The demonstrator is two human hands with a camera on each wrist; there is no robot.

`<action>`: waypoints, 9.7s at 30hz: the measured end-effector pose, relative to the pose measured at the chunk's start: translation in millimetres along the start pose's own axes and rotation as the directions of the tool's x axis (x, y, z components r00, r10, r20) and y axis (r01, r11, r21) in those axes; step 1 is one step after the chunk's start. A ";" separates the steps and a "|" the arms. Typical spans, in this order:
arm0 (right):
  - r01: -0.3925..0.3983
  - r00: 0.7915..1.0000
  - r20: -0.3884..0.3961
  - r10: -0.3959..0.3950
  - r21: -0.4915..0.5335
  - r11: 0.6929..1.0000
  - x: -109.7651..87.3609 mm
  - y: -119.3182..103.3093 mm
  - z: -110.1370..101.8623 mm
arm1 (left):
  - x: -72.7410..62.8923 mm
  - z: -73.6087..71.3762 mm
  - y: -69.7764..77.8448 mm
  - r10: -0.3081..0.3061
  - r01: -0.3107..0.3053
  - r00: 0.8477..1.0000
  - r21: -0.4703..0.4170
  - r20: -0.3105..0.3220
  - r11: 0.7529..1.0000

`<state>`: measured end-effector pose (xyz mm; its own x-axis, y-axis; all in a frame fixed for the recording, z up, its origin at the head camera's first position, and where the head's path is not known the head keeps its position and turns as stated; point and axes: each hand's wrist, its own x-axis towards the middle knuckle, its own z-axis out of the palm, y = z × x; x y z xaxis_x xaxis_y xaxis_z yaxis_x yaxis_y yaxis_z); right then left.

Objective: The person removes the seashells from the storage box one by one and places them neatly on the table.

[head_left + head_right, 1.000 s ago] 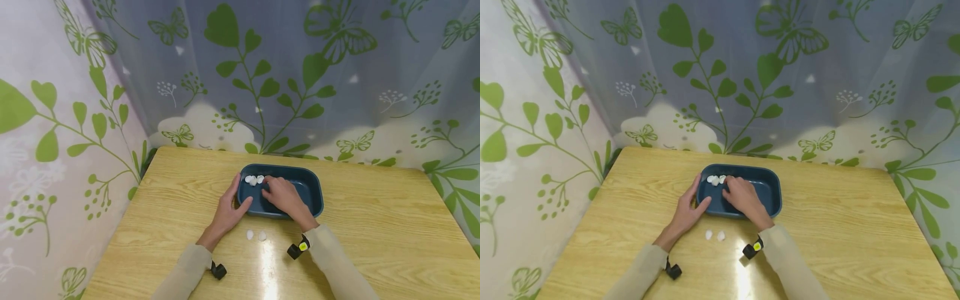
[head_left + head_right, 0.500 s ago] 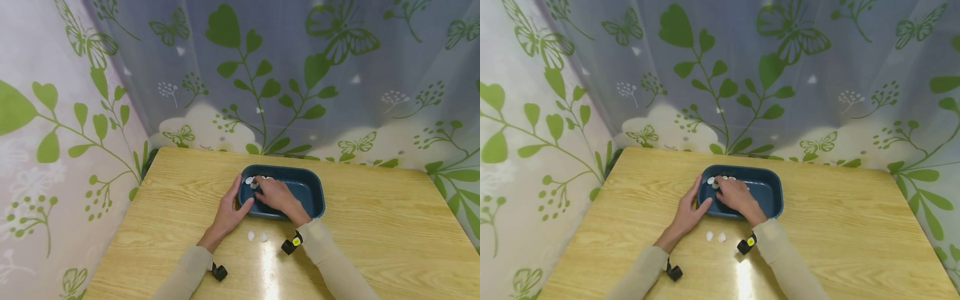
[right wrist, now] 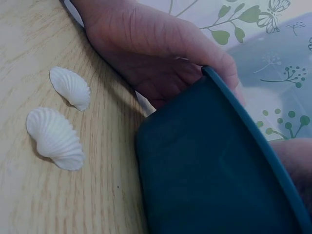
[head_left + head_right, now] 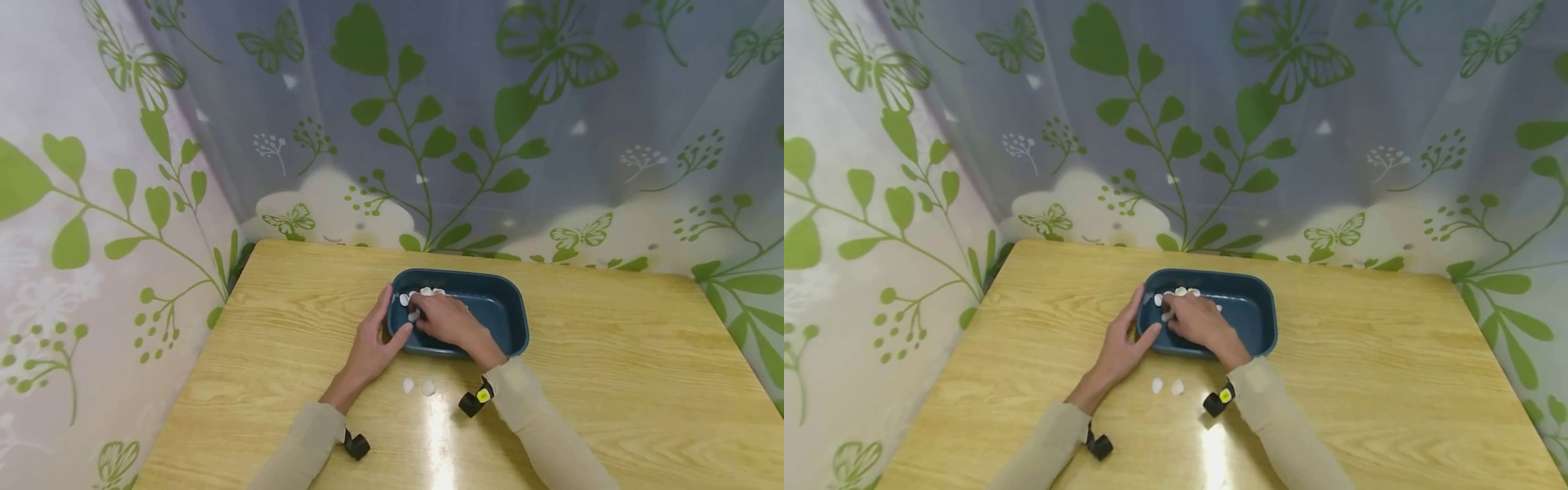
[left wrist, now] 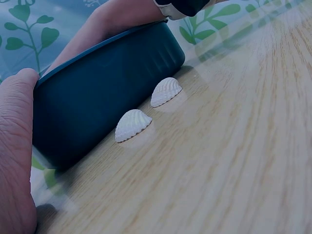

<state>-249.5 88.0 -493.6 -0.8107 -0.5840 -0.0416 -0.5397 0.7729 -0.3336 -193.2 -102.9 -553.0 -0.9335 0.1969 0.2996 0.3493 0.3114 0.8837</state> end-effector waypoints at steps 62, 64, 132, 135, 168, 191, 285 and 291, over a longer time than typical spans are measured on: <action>0.054 0.994 0.083 -0.075 0.224 0.973 -28.6 13.5 -11.1 | 0.3 1.6 -1.5 -0.008 0.008 1.000 -0.001 -0.012 1.000; 0.053 0.995 0.070 -0.071 0.233 0.971 -33.1 13.5 -14.3 | 0.3 1.6 -1.1 -0.011 0.011 1.000 0.002 -0.010 1.000; 0.116 0.992 -0.003 -0.123 0.358 0.926 -144.6 -13.4 -1.2 | -1.1 -0.1 2.9 0.003 -0.004 1.000 -0.018 -0.018 1.000; 0.101 0.994 0.008 -0.111 0.359 0.928 -143.3 -10.1 3.0 | -0.5 0.3 1.5 0.012 -0.012 1.000 -0.011 -0.016 1.000; 0.039 0.994 0.078 -0.074 0.377 0.925 -139.3 -0.2 21.5 | 0.1 1.9 -3.8 -0.008 0.008 1.000 -0.013 -0.008 1.000; 0.012 0.994 0.099 -0.054 0.384 0.923 -139.2 0.8 18.8 | 0.3 1.7 -3.7 -0.013 0.013 1.000 0.001 -0.008 1.000; -0.105 0.994 0.011 0.105 0.020 0.994 4.0 20.8 -14.8 | 0.8 -0.3 2.1 -0.001 0.001 1.000 -0.023 0.007 1.000; -0.115 0.993 0.029 0.114 0.027 0.993 0.5 20.0 -19.4 | 1.4 0.4 1.7 -0.001 0.002 1.000 -0.021 0.012 1.000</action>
<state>-265.1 107.9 -482.0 -0.8599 -0.4991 -0.1069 -0.4366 0.8277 -0.3524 -193.9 -101.7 -551.2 -0.9330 0.2073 0.2943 0.3461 0.2920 0.8916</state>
